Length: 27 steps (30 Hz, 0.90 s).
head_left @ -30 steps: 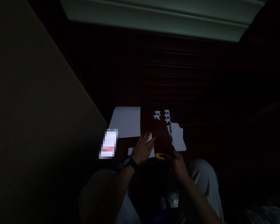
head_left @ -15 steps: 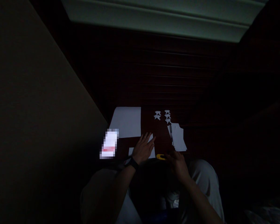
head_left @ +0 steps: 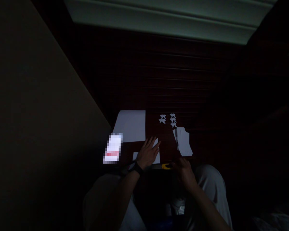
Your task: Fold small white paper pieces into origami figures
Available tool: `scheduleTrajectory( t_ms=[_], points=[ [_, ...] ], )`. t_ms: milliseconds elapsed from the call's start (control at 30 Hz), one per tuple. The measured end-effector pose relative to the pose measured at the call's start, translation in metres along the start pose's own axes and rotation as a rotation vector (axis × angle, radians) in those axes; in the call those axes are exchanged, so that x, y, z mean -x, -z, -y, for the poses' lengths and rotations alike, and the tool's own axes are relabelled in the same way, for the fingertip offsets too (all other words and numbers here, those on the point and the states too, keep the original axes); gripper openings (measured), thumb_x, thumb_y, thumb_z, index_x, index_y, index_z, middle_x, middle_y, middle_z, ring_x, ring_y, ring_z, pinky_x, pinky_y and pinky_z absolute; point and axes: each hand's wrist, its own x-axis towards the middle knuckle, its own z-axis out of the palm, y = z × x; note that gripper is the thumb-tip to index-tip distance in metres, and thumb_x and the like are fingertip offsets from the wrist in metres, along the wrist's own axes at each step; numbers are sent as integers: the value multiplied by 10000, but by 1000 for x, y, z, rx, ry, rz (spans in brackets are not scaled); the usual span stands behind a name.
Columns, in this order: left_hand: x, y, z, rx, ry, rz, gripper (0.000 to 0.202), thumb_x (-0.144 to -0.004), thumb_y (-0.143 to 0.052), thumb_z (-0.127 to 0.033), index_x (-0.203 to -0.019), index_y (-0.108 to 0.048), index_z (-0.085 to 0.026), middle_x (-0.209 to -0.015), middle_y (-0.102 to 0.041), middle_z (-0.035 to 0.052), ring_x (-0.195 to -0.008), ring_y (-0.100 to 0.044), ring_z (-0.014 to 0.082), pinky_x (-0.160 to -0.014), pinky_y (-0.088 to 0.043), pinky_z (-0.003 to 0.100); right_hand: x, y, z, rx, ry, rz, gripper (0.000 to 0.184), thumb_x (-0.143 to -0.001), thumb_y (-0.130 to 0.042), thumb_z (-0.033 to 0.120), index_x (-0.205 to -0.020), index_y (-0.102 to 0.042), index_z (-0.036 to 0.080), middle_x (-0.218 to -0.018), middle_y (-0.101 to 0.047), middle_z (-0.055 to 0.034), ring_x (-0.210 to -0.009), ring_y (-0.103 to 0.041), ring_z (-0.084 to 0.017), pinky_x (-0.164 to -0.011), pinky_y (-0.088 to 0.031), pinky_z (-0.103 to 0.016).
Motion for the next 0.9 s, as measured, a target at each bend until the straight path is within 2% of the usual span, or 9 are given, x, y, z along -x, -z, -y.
scheduleTrajectory(
  t_ms=[167, 300, 400, 467, 533, 600, 700, 833, 900],
  points=[
    [0, 0, 0, 33, -9, -7, 450, -924, -320, -305, -1370, -330, -241, -1477, -241, 37, -1363, -131, 232, -1103, -130, 459, 9, 2, -5, -107, 33, 30, 379, -766, -580, 136, -1112, -617, 284, -1044, -544, -80, -1002, -455, -255, -846, -344, -370],
    [-1, -1, 1, 73, 3, -21, 441, -923, -324, -292, -1358, -350, -226, -1467, -265, 47, -1360, -143, 230, -1102, -141, 458, 12, 6, -11, -348, 37, 30, 353, -767, -570, 146, -1099, -618, 256, -1014, -559, -68, -969, -503, -223, -833, -395, -337],
    [-2, -1, 2, 102, 8, -33, 435, -924, -316, -281, -1350, -362, -201, -1456, -292, 59, -1358, -157, 226, -1103, -150, 451, 8, 15, -21, -566, -57, -71, 374, -804, -555, 241, -1178, -553, 242, -1047, -564, -62, -942, -546, -188, -816, -432, -293],
    [-3, 1, 2, 116, 5, -45, 434, -923, -315, -275, -1342, -372, -176, -1445, -312, 75, -1356, -165, 229, -1103, -149, 454, -2, 24, -35, -601, -163, -152, 394, -808, -553, 323, -1186, -537, 216, -1071, -574, -73, -954, -560, -193, -814, -440, -290],
    [-5, 5, 2, 131, 10, -66, 440, -923, -315, -275, -1343, -368, -156, -1435, -329, 92, -1354, -170, 234, -1102, -147, 462, -19, 34, -51, -518, -320, -213, 358, -789, -553, 402, -1063, -599, 175, -1009, -609, -86, -905, -588, -209, -763, -453, -290],
    [-5, 10, 1, 146, 21, -83, 445, -922, -320, -294, -1341, -369, -152, -1431, -334, 102, -1353, -173, 240, -1098, -150, 472, -41, 42, -66, -345, -476, -244, 387, -770, -551, 450, -1016, -607, 156, -970, -629, -100, -877, -602, -225, -738, -448, -296],
    [3, 17, -2, 166, 5, -51, 482, -893, -380, -404, -1314, -404, -171, -1444, -306, 101, -1353, -168, 257, -1089, -172, 476, -77, 45, -76, -73, -613, -212, 423, -800, -481, 493, -940, -604, 114, -906, -633, -152, -863, -610, -265, -722, -437, -326],
    [25, 17, -5, 152, -76, 68, 865, -672, -591, -610, -1364, -318, -169, -1475, -213, 134, -1355, -113, 317, -1067, -228, 487, -107, 32, -71, 70, -717, -123, 474, -823, -414, 524, -1002, -542, 104, -953, -609, -181, -871, -616, -297, -711, -446, -367],
    [35, 14, -6, 102, -78, 97, 901, -647, -656, -553, -1381, -281, -187, -1484, -180, 136, -1354, -98, 331, -1060, -231, 505, -112, 23, -66, 118, -703, -108, 471, -823, -412, 526, -1015, -518, 109, -963, -599, -178, -876, -615, -303, -713, -450, -380]
  ],
)
